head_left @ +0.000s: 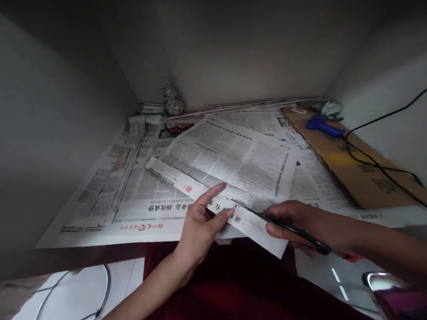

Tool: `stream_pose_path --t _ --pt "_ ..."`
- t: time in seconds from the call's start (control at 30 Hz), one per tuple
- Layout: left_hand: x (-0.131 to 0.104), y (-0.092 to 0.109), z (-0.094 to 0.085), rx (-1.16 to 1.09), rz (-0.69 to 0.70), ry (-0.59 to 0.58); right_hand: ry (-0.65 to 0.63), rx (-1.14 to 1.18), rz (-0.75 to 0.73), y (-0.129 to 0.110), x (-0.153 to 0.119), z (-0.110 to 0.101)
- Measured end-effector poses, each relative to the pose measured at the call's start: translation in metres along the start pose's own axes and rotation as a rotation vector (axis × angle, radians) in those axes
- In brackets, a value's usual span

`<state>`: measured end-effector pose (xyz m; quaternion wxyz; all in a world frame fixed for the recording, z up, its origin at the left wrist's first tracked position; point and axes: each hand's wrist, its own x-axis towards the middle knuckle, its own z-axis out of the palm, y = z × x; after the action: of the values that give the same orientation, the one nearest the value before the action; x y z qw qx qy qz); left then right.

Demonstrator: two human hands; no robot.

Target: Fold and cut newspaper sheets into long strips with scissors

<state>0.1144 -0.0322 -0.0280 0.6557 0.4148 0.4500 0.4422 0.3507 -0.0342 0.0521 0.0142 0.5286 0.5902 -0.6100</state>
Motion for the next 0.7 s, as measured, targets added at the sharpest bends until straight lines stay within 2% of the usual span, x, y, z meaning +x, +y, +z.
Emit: stream_pose_path --t 0.3,0.53,0.7 --pt "-0.001 0.001 0.001 0.018 0.012 0.025 0.038 0.049 0.023 0.002 0.002 0.0" --pt "0.0 0.0 0.002 -0.005 -0.009 0.016 0.064 -0.004 0.042 0.007 0.004 -0.003" --pt "0.006 0.003 -0.006 -0.084 0.044 0.128 0.011 -0.024 0.055 0.009 0.0 -0.011"
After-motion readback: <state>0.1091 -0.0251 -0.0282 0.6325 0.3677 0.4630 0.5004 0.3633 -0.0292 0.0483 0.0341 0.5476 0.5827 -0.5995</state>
